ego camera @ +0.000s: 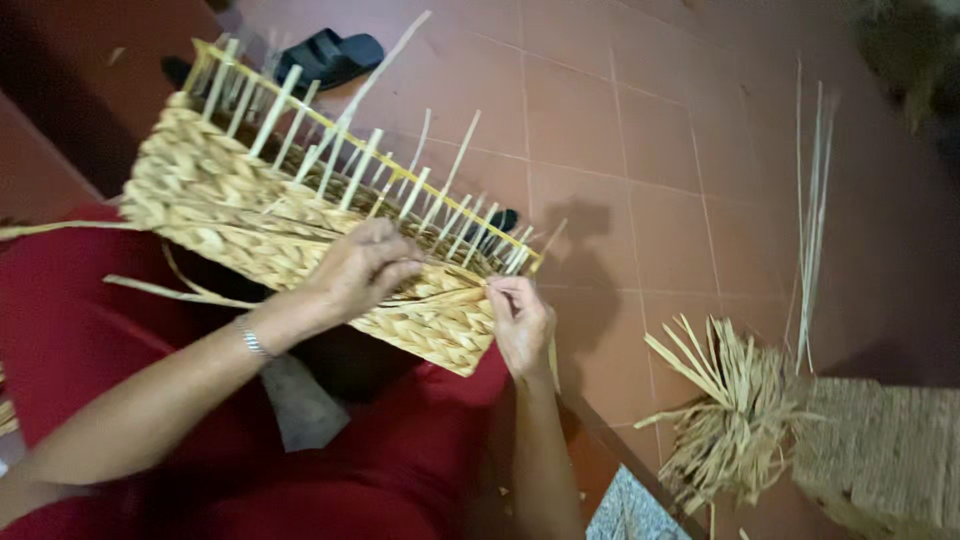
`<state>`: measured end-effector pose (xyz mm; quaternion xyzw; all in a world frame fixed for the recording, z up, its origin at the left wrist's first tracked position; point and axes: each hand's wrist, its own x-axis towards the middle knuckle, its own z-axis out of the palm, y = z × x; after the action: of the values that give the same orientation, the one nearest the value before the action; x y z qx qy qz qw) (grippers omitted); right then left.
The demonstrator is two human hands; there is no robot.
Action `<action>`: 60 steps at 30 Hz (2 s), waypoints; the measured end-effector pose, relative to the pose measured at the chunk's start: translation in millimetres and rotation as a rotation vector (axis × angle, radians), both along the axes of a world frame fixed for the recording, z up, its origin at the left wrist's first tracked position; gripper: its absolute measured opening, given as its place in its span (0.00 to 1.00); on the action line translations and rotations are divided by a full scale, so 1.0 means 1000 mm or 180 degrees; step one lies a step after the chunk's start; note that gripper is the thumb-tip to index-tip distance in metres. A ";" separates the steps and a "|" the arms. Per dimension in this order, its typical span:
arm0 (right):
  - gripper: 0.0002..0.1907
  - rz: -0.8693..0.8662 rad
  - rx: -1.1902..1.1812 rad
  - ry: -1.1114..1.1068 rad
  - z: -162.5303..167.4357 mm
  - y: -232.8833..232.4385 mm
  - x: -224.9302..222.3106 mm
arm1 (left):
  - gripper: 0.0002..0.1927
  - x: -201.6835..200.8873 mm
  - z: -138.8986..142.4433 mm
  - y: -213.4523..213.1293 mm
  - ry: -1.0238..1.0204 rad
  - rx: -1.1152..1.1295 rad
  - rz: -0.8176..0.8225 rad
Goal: The person weaves a rectangular basket by hand, interlacing dried palm leaves through vertical stakes. They occasionally use scissors to trim excess material and continue adding rows to build up the basket walls.
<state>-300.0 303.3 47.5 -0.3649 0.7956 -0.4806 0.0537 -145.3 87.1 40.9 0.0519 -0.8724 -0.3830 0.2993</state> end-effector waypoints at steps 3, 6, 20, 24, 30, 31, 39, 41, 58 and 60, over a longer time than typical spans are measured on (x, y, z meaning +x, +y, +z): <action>0.03 0.0127 0.0175 0.0115 0.011 0.012 0.006 | 0.06 -0.030 -0.002 0.027 -0.0099 0.0198 -0.0055; 0.02 0.0146 0.0126 -0.0050 0.012 0.014 0.008 | 0.06 -0.058 -0.004 0.037 0.0303 -0.0229 0.0031; 0.02 0.0079 0.0051 -0.0069 -0.018 0.014 -0.005 | 0.03 -0.093 -0.024 0.054 -0.0286 -0.0529 -0.0173; 0.02 0.0008 -0.0179 -0.0487 -0.038 -0.004 -0.022 | 0.04 -0.078 -0.021 0.056 -0.0239 -0.0976 -0.0116; 0.14 -0.0366 0.0058 0.0464 -0.033 -0.015 -0.017 | 0.30 -0.020 -0.001 0.052 -0.0141 -0.1112 -0.0122; 0.18 -0.0468 0.0231 0.0756 -0.030 -0.016 -0.014 | 0.33 -0.017 0.001 0.054 -0.0150 -0.1269 -0.0044; 0.13 0.0474 -0.0120 0.1762 -0.033 -0.026 -0.015 | 0.09 -0.034 -0.008 0.060 -0.0438 -0.2241 0.0038; 0.12 0.0572 -0.0158 0.1688 -0.033 -0.026 -0.017 | 0.09 -0.034 -0.011 0.060 -0.0431 -0.2444 0.0026; 0.12 0.0477 0.0607 0.0281 -0.007 -0.022 -0.020 | 0.20 -0.046 0.033 0.034 0.0144 -0.1612 -0.0126; 0.12 0.0287 0.0987 -0.0233 -0.007 -0.025 -0.021 | 0.21 -0.027 0.035 0.039 0.0665 -0.2069 0.0139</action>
<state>-320.9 278.6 40.2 -0.3698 0.8406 -0.3621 0.1598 -172.3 126.3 75.7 -0.0669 -0.9121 -0.0818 0.3961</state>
